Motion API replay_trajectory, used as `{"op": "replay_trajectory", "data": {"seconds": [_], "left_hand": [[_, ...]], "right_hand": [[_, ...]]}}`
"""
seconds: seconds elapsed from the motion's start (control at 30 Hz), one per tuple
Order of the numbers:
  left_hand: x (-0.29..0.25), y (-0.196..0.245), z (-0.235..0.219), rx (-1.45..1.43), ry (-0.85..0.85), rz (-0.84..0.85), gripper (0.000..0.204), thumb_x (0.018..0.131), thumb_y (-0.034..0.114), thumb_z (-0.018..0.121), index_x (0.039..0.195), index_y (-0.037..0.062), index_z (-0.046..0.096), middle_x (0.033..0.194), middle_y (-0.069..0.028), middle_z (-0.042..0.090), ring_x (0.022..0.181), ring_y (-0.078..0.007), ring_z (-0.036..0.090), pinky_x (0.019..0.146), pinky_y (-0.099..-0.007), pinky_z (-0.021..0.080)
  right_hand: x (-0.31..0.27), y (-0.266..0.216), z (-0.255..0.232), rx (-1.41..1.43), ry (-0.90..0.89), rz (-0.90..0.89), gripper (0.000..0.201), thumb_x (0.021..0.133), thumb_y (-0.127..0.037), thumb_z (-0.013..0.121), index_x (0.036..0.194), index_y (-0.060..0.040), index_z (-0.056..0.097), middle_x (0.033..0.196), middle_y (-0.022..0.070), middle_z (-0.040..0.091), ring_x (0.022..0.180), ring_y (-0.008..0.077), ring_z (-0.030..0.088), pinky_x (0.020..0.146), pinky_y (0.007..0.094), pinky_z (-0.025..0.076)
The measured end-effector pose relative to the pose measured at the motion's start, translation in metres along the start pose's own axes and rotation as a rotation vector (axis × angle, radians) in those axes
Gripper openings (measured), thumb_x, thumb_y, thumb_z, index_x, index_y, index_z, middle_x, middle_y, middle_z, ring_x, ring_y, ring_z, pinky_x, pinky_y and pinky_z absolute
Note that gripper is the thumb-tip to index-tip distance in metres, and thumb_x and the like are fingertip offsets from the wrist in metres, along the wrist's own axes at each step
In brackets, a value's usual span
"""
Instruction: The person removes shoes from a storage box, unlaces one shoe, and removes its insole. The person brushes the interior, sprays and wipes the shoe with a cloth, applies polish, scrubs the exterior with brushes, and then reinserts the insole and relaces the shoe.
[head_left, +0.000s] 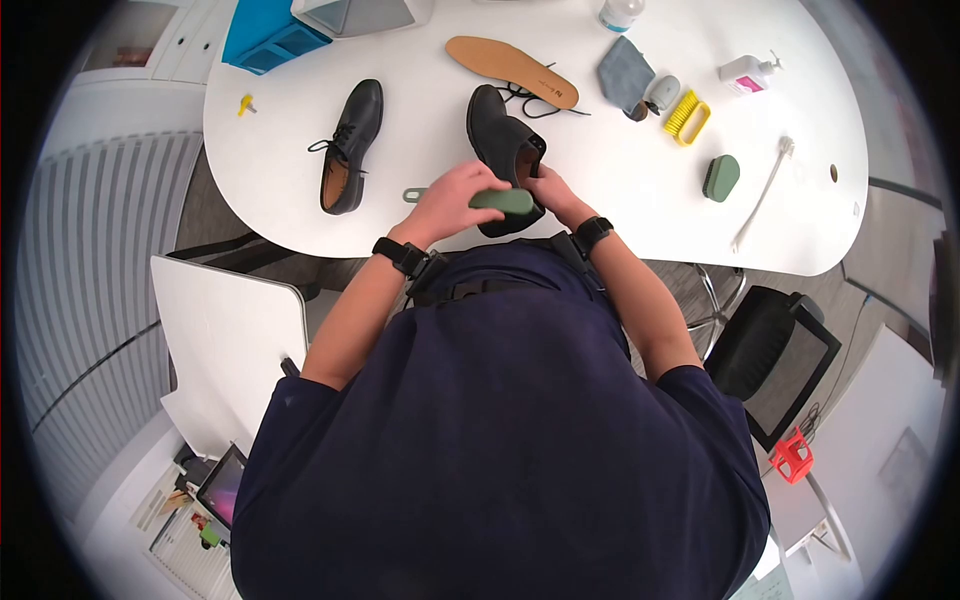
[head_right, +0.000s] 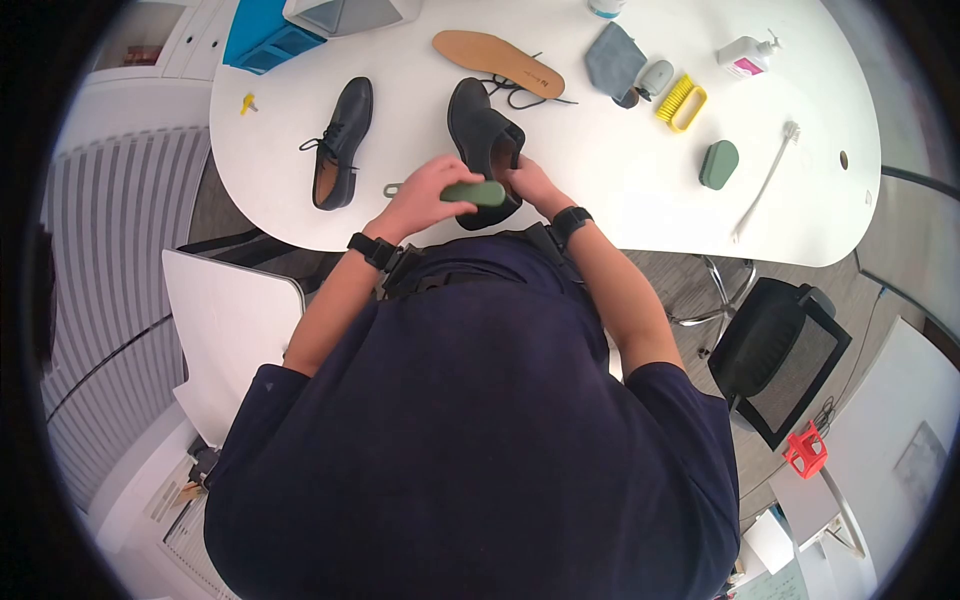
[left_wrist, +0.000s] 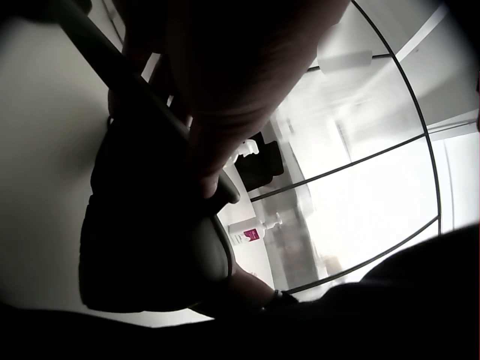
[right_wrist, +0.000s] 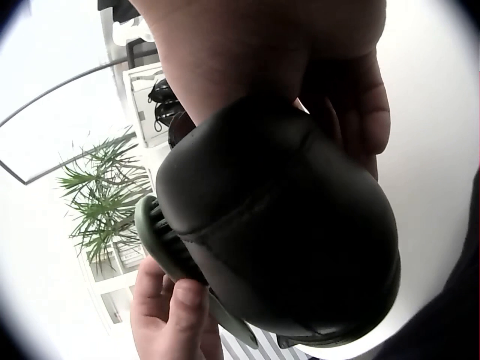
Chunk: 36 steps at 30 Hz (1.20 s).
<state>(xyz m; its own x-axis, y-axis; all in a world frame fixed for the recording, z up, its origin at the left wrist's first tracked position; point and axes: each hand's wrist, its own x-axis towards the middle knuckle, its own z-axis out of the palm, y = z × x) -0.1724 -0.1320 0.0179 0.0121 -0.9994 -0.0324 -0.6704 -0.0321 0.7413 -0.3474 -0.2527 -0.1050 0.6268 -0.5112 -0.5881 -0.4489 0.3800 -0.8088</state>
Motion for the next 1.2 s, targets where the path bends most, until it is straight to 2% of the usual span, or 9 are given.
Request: {"op": "replay_trajectory", "data": {"seconds": [0.13, 0.27, 0.37, 0.47, 0.7, 0.83, 0.9, 1.13, 1.2], "left_hand": [[-0.005, 0.005, 0.001, -0.086, -0.195, 0.03, 0.036, 0.073, 0.017, 0.077, 0.106, 0.0088, 0.066, 0.099, -0.0059, 0.059, 0.095, -0.0247, 0.058, 0.084, -0.0347, 0.048], [-0.011, -0.015, 0.008, 0.033, -0.02, -0.101, 0.036, 0.075, 0.02, 0.076, 0.107, 0.0084, 0.065, 0.099, -0.0064, 0.06, 0.094, -0.026, 0.059, 0.082, -0.0354, 0.049], [-0.011, -0.024, 0.003, 0.017, 0.13, -0.179, 0.035, 0.077, 0.023, 0.075, 0.107, 0.0079, 0.065, 0.1, -0.0067, 0.06, 0.094, -0.0265, 0.06, 0.081, -0.0357, 0.05], [-0.011, -0.027, -0.002, -0.067, 0.194, -0.233, 0.034, 0.083, 0.023, 0.073, 0.11, 0.0046, 0.063, 0.101, -0.0073, 0.062, 0.089, -0.0222, 0.062, 0.078, -0.0328, 0.051], [0.0, -0.023, -0.01, -0.814, 0.408, -0.411, 0.037, 0.094, 0.019, 0.063, 0.117, -0.0052, 0.047, 0.105, -0.0116, 0.062, 0.093, -0.0171, 0.065, 0.08, -0.0299, 0.054], [0.004, -0.016, -0.013, -0.935, 0.426, -0.422, 0.036, 0.094, 0.018, 0.063, 0.116, -0.0035, 0.044, 0.106, -0.012, 0.06, 0.094, -0.0194, 0.065, 0.082, -0.0321, 0.055], [0.007, -0.01, -0.012, -0.982, 0.415, -0.401, 0.03, 0.097, 0.016, 0.057, 0.117, -0.001, 0.043, 0.11, -0.0113, 0.057, 0.1, -0.0251, 0.065, 0.088, -0.0374, 0.055], [0.025, -0.002, 0.007, -1.152, 0.248, -0.318, 0.032, 0.097, 0.016, 0.057, 0.122, 0.0001, 0.043, 0.115, -0.0116, 0.057, 0.11, -0.0255, 0.061, 0.094, -0.0377, 0.052], [0.03, -0.017, 0.02, -0.854, 0.163, -0.22, 0.036, 0.093, 0.016, 0.063, 0.12, -0.0011, 0.047, 0.12, -0.0115, 0.057, 0.114, -0.0228, 0.058, 0.097, -0.0381, 0.048]], "right_hand": [[0.006, 0.004, 0.002, -0.152, -0.015, -0.035, 0.038, 0.083, -0.016, 0.053, 0.113, 0.0047, 0.06, 0.098, 0.0161, 0.067, 0.09, 0.0221, 0.064, 0.079, 0.0336, 0.049], [0.023, 0.032, -0.001, -0.323, 0.047, -0.15, 0.045, 0.084, -0.02, 0.053, 0.121, 0.0048, 0.053, 0.098, 0.0215, 0.068, 0.091, 0.0265, 0.068, 0.082, 0.0353, 0.051], [-0.005, -0.011, 0.001, -0.332, -0.036, 0.036, 0.052, 0.083, -0.023, 0.056, 0.128, 0.0039, 0.048, 0.099, 0.0218, 0.069, 0.088, 0.0289, 0.069, 0.082, 0.0367, 0.052], [-0.011, -0.012, 0.003, -0.405, -0.059, -0.082, 0.057, 0.082, -0.024, 0.058, 0.131, 0.0032, 0.045, 0.099, 0.0218, 0.069, 0.084, 0.0313, 0.069, 0.082, 0.0376, 0.053], [-0.016, -0.018, 0.004, -0.685, -0.089, -0.147, 0.059, 0.085, -0.029, 0.064, 0.132, 0.0015, 0.046, 0.107, 0.0205, 0.067, 0.1, 0.031, 0.065, 0.088, 0.0368, 0.05], [-0.037, -0.037, 0.006, -0.7, -0.002, -0.389, 0.051, 0.09, -0.028, 0.062, 0.13, 0.0006, 0.049, 0.114, 0.0196, 0.064, 0.104, 0.0278, 0.064, 0.089, 0.0351, 0.05], [-0.052, -0.062, 0.004, -0.31, -0.037, -0.428, 0.037, 0.093, -0.027, 0.057, 0.121, -0.0021, 0.057, 0.116, 0.0194, 0.061, 0.101, 0.0288, 0.063, 0.087, 0.0374, 0.05], [-0.082, -0.077, -0.007, -0.263, -0.177, -0.286, 0.034, 0.096, -0.024, 0.055, 0.12, -0.0008, 0.055, 0.089, 0.0095, 0.065, 0.083, 0.0166, 0.063, 0.074, 0.0329, 0.051], [-0.078, -0.055, -0.022, -0.176, -0.042, -0.271, 0.033, 0.096, -0.023, 0.055, 0.12, -0.0001, 0.054, 0.085, 0.0074, 0.066, 0.077, 0.0141, 0.062, 0.071, 0.0319, 0.05]]}}
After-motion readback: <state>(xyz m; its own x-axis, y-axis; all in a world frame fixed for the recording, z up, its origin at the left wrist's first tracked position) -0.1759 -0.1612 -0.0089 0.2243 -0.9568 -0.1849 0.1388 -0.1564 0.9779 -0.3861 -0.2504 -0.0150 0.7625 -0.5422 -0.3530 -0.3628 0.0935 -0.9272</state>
